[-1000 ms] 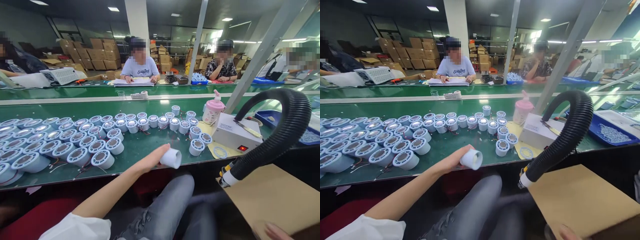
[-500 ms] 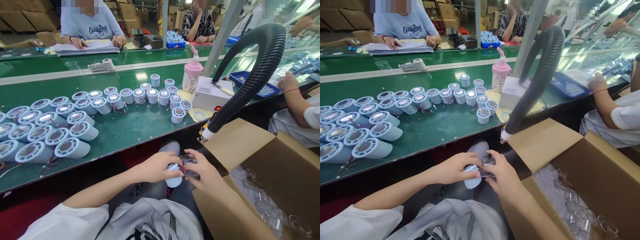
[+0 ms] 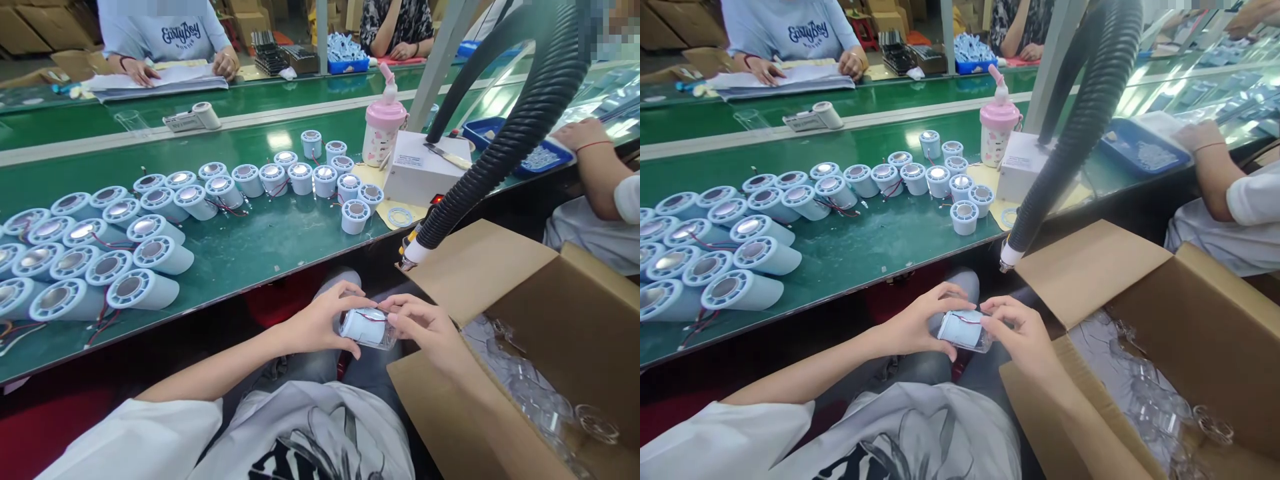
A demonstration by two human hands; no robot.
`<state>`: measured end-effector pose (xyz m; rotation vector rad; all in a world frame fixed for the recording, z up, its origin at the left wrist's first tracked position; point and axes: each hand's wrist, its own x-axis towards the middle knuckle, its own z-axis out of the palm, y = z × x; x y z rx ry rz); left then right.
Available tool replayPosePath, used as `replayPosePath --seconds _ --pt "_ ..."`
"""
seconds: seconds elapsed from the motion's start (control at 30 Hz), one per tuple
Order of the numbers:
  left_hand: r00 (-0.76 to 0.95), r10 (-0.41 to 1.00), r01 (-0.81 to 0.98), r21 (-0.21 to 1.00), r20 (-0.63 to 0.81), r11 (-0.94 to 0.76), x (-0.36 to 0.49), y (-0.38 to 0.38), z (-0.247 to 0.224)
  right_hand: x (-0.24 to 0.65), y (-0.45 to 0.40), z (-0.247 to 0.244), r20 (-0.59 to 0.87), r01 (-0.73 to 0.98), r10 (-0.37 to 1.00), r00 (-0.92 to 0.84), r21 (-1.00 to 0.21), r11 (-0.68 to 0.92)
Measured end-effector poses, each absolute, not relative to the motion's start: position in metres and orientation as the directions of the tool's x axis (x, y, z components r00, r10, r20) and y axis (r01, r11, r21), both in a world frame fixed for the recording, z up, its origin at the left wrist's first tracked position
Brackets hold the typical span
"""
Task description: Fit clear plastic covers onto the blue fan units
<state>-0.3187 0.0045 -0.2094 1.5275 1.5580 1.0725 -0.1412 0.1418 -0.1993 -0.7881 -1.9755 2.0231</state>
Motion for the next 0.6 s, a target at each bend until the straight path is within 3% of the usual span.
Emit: replayPosePath --seconds 0.1,0.17,0.27,0.33,0.43,0.6 --pt "-0.023 0.999 0.240 0.970 -0.041 0.045 -0.315 0.004 -0.204 -0.139 0.147 -0.201 -0.306 0.193 0.487 -0.818 -0.944 -0.269" --pt "-0.047 0.992 0.100 0.987 -0.120 0.125 -0.312 0.005 -0.200 -0.137 0.148 -0.201 -0.244 0.137 0.476 -0.845 -0.959 -0.249" --pt "-0.077 0.977 -0.133 0.973 -0.200 0.188 -0.309 0.004 -0.198 -0.132 0.146 -0.201 -0.011 0.048 0.419 -0.908 -0.996 0.079" --pt "-0.052 0.968 -0.239 0.944 -0.247 0.228 -0.310 0.003 -0.199 -0.128 0.143 -0.200 0.094 0.035 0.372 -0.923 -0.945 0.327" --pt "-0.008 0.963 -0.224 0.939 -0.268 0.259 -0.312 0.001 -0.198 -0.122 0.139 -0.199 0.109 0.072 0.367 -0.924 -0.892 0.446" --pt "-0.035 0.992 -0.002 0.993 -0.122 0.122 -0.313 -0.003 -0.191 -0.116 0.140 -0.199 -0.066 0.162 0.371 -0.926 -0.958 0.235"
